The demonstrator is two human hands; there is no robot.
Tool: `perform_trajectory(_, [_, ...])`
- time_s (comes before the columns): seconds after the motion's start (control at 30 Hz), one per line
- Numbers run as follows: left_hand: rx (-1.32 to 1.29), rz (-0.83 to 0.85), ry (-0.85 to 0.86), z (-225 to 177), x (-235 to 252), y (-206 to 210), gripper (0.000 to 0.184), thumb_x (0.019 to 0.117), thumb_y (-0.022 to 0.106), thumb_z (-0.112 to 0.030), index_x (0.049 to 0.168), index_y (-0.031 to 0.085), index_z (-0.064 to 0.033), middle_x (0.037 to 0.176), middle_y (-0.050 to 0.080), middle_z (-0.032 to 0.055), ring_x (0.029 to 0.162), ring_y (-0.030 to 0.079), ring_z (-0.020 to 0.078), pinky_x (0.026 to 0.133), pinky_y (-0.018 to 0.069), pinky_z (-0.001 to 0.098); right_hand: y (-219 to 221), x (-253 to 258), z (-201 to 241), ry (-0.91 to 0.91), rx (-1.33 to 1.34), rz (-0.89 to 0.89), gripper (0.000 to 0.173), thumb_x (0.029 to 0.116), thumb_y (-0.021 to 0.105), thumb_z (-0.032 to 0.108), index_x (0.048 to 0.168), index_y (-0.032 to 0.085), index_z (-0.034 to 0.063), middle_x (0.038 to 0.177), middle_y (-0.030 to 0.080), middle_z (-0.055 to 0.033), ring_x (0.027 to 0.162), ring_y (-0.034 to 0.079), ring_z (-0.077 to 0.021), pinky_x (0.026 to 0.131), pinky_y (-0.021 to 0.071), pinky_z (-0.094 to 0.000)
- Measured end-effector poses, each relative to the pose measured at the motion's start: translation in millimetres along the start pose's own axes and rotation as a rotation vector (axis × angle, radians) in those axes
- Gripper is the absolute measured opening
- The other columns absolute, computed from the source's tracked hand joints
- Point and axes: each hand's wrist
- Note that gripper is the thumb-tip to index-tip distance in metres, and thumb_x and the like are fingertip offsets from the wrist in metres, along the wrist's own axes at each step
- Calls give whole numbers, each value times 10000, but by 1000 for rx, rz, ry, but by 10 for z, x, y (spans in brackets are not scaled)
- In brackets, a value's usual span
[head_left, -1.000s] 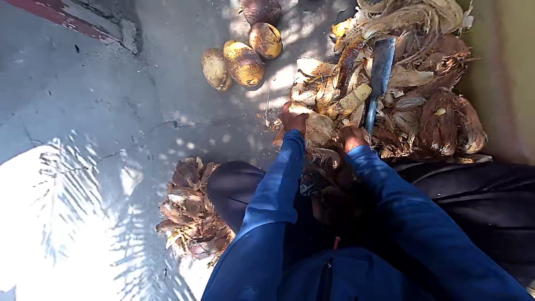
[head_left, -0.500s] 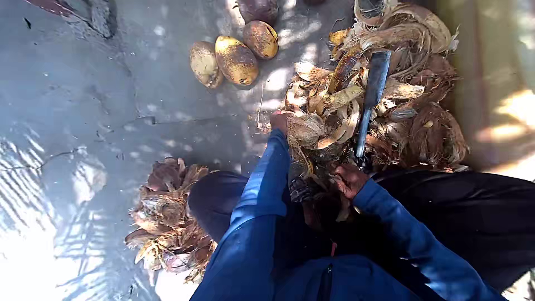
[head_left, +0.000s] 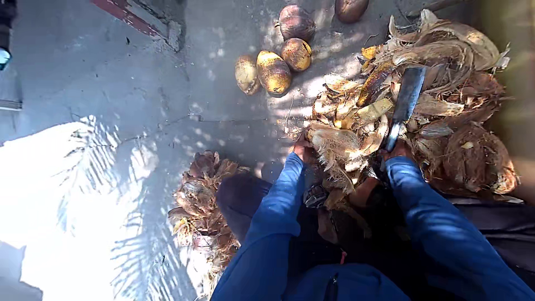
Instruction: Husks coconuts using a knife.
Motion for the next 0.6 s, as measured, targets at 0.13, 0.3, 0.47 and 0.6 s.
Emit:
perform_trajectory(0.13, [193,29,-79,-183,-51,62,755,831,632,-108,1528,375,-240,1290,617,22,932,626,91,709,544,268,86,66,104,72,105,10,752,947,707,213,1542,329,-48,1452,505,-347,1357,512,-484,1105,417,-634])
perform_trajectory(0.3, [399,50,30,-281,254,280,708,803,695,38,1449,403,32,1304,577,237,1067,619,237,912,544,404,-1,90,1,41,568,-16,579,1011,624,202,1484,418,-60,1337,581,-349,1206,604,-485,1015,475,-646])
perform_trajectory(0.47, [270,64,161,-186,309,753,754,765,764,-82,1384,344,8,1178,602,180,981,632,184,841,560,368,-497,-730,-64,-159,936,12,342,1049,583,162,1344,492,14,709,530,-48,485,511,-117,464,494,-289])
perform_trajectory(0.6, [529,-9,178,-305,229,1158,827,749,896,-243,1381,417,-7,1156,633,236,1026,652,312,896,561,507,-485,-1322,-422,-527,1088,-117,425,796,644,112,1185,547,-28,755,645,33,548,618,-77,523,573,-270])
Point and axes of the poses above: each hand's wrist, its own x-axis towards the middle knuckle, its own y-axis out of the palm, z = x × y
